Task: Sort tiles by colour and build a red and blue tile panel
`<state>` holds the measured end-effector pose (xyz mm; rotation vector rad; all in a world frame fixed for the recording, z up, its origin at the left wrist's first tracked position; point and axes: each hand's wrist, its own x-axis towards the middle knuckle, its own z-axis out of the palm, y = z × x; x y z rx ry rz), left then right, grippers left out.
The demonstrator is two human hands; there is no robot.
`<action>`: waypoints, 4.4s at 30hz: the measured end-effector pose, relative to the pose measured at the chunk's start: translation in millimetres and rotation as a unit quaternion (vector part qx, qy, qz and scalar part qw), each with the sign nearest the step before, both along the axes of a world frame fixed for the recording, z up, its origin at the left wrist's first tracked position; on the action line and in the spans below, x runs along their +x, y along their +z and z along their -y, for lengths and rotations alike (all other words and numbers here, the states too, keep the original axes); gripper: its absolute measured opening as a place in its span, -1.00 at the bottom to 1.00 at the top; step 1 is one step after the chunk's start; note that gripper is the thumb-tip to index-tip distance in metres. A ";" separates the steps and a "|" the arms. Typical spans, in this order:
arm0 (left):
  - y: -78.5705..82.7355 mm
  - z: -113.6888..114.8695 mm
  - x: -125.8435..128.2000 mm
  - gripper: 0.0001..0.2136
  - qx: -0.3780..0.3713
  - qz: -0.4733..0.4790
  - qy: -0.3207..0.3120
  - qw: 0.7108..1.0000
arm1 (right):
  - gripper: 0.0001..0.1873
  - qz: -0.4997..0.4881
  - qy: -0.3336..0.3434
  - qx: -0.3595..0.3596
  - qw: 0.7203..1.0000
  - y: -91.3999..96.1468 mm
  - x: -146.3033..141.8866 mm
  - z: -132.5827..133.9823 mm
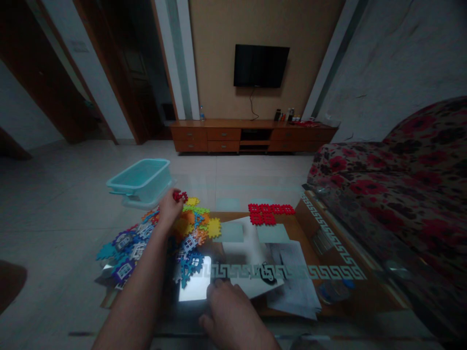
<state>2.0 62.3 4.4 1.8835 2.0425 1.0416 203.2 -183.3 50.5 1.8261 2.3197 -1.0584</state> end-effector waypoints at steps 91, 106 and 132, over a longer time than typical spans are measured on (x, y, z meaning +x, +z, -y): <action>62.0 200.7 126.1 -0.62 -0.246 0.695 -0.213 0.640 | -0.40 -0.567 -0.448 0.162 0.672 3.7 79.7 -12.3; 63.7 206.2 126.6 -0.69 -0.253 0.645 -0.281 0.663 | -0.39 -0.574 -0.426 0.153 0.682 0.4 77.5 -10.7; 50.3 199.3 119.6 -0.57 -0.290 0.586 -0.291 0.698 | -0.57 -0.369 -0.268 0.284 0.843 6.5 80.0 -3.0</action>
